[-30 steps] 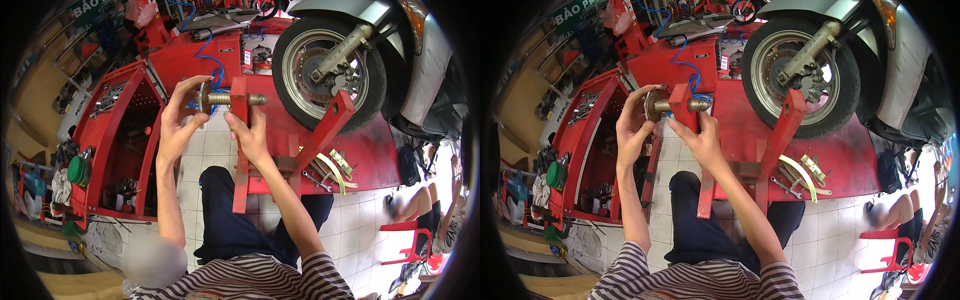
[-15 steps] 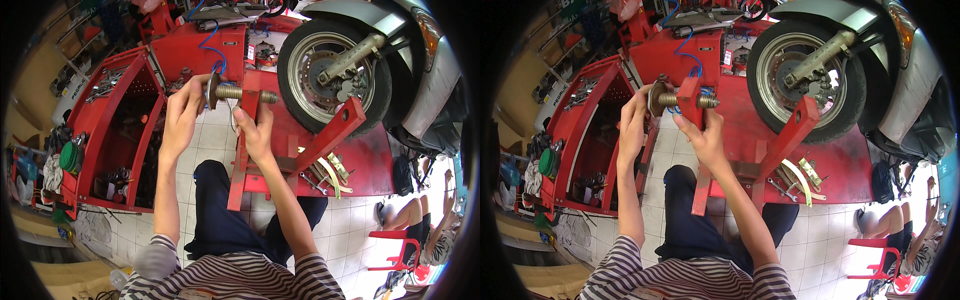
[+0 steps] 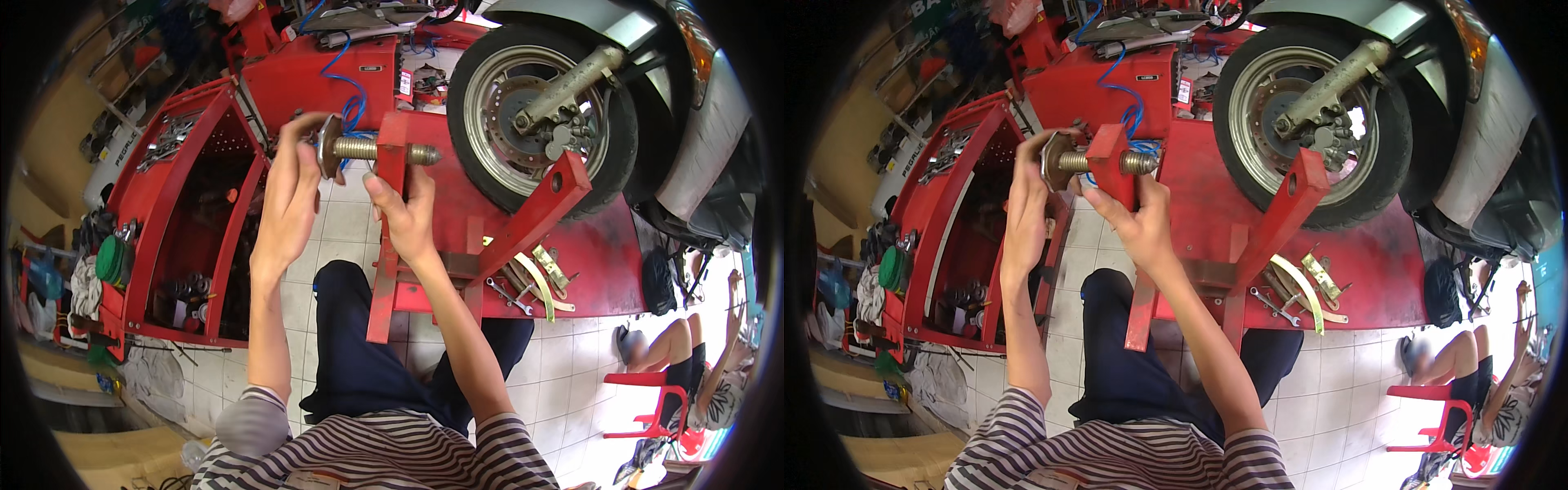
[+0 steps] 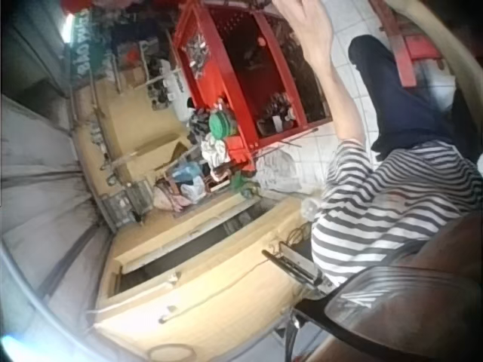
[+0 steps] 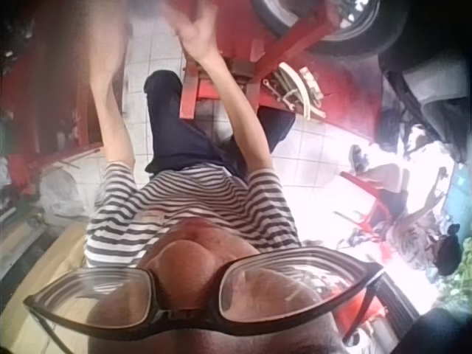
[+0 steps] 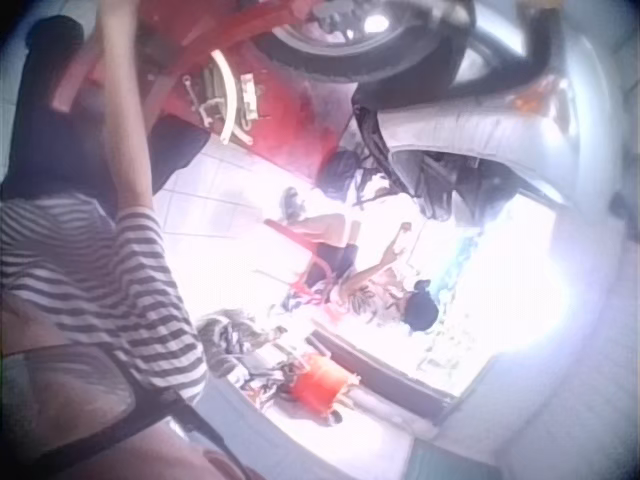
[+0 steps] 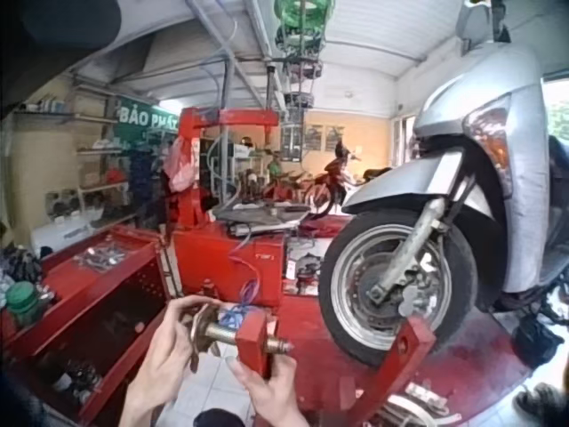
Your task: The person uses a wrench to tighten a bolt on a red motorcycle lift, then assembles a large threaded rod through metal plates on the lift structure by hand.
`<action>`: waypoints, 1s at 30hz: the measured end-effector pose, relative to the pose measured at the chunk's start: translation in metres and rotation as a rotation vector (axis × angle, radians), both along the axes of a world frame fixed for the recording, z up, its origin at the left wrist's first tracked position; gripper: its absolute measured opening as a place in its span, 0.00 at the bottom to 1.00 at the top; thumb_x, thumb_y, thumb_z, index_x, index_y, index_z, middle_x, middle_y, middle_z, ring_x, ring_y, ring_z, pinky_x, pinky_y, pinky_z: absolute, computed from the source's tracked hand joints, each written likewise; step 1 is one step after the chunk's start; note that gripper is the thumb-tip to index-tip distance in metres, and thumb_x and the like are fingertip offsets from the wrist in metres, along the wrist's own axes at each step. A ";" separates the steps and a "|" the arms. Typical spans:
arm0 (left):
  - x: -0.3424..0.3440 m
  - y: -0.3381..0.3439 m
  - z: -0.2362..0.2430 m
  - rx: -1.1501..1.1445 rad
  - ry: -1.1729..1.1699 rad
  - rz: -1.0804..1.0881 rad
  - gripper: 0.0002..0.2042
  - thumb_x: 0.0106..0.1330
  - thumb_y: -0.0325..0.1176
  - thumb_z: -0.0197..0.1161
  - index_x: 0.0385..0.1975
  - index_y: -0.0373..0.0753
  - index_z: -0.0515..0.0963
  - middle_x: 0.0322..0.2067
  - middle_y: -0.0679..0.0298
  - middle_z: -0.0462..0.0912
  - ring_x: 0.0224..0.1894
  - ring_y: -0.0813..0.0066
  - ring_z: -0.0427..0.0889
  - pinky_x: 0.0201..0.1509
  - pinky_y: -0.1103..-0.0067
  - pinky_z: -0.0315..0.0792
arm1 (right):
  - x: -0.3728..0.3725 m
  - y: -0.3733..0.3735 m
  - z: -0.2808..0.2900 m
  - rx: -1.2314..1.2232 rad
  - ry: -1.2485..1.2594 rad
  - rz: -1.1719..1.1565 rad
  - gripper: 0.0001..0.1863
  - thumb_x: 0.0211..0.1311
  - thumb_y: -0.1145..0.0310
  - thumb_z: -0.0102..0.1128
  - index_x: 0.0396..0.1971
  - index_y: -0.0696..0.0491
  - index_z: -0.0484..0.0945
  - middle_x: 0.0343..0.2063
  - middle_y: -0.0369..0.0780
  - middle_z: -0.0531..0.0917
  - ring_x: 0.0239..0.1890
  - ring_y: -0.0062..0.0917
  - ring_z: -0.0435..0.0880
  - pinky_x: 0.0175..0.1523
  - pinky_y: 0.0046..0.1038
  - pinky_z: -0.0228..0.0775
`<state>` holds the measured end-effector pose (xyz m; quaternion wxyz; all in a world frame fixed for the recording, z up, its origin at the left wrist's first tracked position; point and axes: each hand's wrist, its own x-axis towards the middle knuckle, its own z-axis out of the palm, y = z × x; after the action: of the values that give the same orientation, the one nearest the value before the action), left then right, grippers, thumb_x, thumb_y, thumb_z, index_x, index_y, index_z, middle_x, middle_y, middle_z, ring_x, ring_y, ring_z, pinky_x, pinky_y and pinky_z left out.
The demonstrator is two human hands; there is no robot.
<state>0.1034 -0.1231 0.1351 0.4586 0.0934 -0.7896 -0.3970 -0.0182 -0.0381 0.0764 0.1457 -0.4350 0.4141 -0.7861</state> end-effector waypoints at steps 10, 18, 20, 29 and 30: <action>-0.003 -0.033 -0.022 0.147 -0.168 -0.102 0.20 0.67 0.39 0.57 0.55 0.35 0.69 0.53 0.59 0.72 0.27 0.83 0.71 0.26 0.85 0.67 | -0.001 -0.001 0.000 0.006 0.011 -0.026 0.19 0.54 0.60 0.69 0.35 0.60 0.76 0.19 0.33 0.75 0.21 0.13 0.70 0.26 0.20 0.63; -0.001 -0.017 -0.015 0.029 0.175 -0.305 0.28 0.60 0.31 0.64 0.61 0.39 0.64 0.60 0.62 0.68 0.47 0.77 0.75 0.38 0.82 0.74 | 0.003 0.001 0.001 0.005 -0.005 0.003 0.20 0.55 0.61 0.69 0.39 0.60 0.76 0.19 0.32 0.75 0.21 0.11 0.70 0.25 0.19 0.62; -0.004 -0.011 -0.012 0.081 0.127 -0.327 0.31 0.55 0.27 0.67 0.61 0.40 0.65 0.59 0.63 0.70 0.49 0.78 0.75 0.37 0.83 0.72 | 0.004 0.000 0.002 -0.008 -0.024 0.013 0.19 0.55 0.62 0.68 0.39 0.60 0.76 0.19 0.32 0.75 0.20 0.11 0.70 0.24 0.18 0.61; 0.002 -0.033 -0.034 0.066 0.008 -0.214 0.36 0.63 0.68 0.44 0.52 0.37 0.70 0.37 0.66 0.79 0.27 0.84 0.70 0.25 0.84 0.58 | 0.003 -0.001 -0.001 0.005 0.048 0.006 0.18 0.60 0.57 0.63 0.35 0.58 0.72 0.17 0.32 0.72 0.16 0.12 0.69 0.20 0.18 0.60; 0.000 -0.028 -0.028 0.097 0.163 -0.194 0.36 0.63 0.67 0.46 0.53 0.37 0.70 0.40 0.65 0.78 0.28 0.83 0.70 0.26 0.84 0.59 | 0.004 -0.001 0.000 0.010 0.069 -0.003 0.19 0.62 0.55 0.60 0.34 0.57 0.71 0.16 0.31 0.70 0.15 0.12 0.68 0.20 0.17 0.60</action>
<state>0.1037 -0.1507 0.1072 0.4757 0.0061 -0.7348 -0.4835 -0.0145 -0.0388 0.0759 0.1321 -0.4605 0.4235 -0.7688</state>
